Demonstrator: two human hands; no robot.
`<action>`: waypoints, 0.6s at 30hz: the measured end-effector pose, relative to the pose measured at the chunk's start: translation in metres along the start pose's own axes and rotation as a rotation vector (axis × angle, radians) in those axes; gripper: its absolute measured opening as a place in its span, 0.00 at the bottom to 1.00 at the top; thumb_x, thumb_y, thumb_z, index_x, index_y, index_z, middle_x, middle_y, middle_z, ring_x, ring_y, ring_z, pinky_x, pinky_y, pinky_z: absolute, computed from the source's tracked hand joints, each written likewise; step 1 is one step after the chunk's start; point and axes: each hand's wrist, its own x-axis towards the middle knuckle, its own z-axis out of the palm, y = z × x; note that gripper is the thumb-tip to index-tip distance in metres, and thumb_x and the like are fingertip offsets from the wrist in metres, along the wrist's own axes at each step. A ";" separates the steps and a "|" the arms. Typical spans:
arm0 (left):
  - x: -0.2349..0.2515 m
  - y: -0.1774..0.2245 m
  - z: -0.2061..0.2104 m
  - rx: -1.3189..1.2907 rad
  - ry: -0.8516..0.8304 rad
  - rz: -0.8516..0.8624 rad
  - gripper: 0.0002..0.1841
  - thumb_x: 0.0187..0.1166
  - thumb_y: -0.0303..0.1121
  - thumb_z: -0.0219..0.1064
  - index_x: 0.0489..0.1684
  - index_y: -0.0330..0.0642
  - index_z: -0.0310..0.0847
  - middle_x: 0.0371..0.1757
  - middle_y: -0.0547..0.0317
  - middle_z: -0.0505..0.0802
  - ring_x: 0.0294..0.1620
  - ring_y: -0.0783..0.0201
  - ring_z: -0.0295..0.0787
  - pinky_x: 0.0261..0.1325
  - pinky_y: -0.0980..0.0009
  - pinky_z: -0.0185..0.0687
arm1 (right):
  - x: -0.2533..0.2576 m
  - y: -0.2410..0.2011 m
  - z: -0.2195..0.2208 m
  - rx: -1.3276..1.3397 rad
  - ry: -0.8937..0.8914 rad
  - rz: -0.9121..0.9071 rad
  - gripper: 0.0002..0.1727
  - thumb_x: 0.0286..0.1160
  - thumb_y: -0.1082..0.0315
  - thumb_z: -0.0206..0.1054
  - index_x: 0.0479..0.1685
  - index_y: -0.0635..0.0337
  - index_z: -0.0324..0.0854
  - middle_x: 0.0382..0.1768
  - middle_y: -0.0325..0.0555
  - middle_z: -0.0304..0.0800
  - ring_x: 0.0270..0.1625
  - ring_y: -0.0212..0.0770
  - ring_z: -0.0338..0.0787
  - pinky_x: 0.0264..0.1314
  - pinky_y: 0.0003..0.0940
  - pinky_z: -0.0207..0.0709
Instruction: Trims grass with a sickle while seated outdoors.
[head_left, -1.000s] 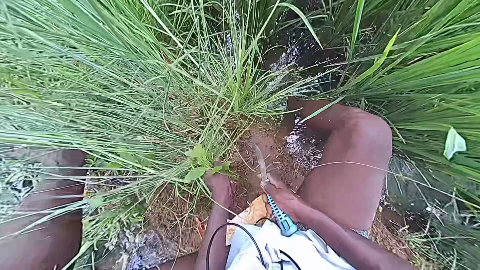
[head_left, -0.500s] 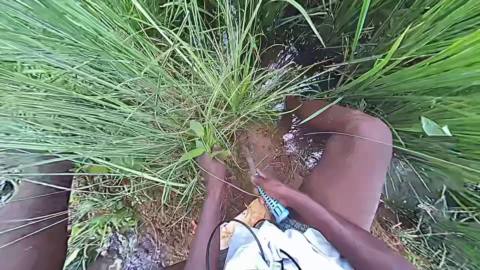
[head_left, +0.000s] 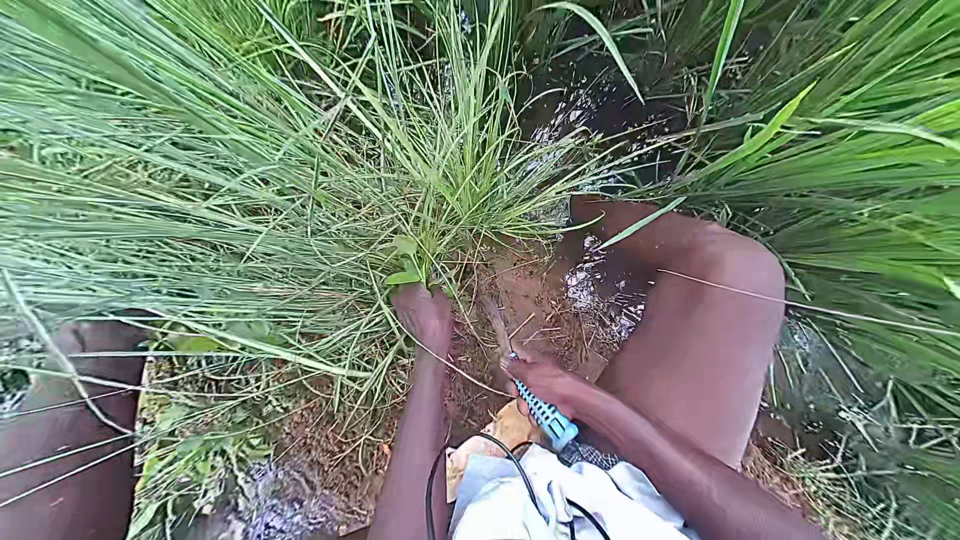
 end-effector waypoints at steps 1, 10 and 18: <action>0.002 0.001 0.000 0.024 -0.034 -0.011 0.17 0.86 0.30 0.61 0.63 0.24 0.82 0.67 0.25 0.85 0.74 0.30 0.78 0.78 0.38 0.68 | 0.001 0.004 0.001 0.006 0.002 -0.016 0.22 0.96 0.53 0.45 0.82 0.47 0.58 0.28 0.40 0.72 0.18 0.35 0.77 0.18 0.29 0.77; 0.002 0.001 -0.010 -0.017 -0.124 -0.106 0.19 0.88 0.29 0.57 0.67 0.22 0.77 0.61 0.24 0.87 0.68 0.33 0.84 0.73 0.38 0.74 | -0.031 0.038 0.024 0.045 0.032 -0.148 0.23 0.97 0.56 0.44 0.85 0.51 0.54 0.30 0.40 0.73 0.20 0.34 0.78 0.23 0.29 0.78; -0.033 -0.029 -0.020 -0.245 -0.071 -0.187 0.17 0.85 0.29 0.61 0.61 0.21 0.80 0.58 0.28 0.88 0.65 0.40 0.86 0.72 0.45 0.75 | -0.087 0.078 0.024 -0.024 0.107 -0.340 0.20 0.92 0.64 0.49 0.78 0.57 0.63 0.30 0.33 0.75 0.27 0.27 0.78 0.33 0.24 0.77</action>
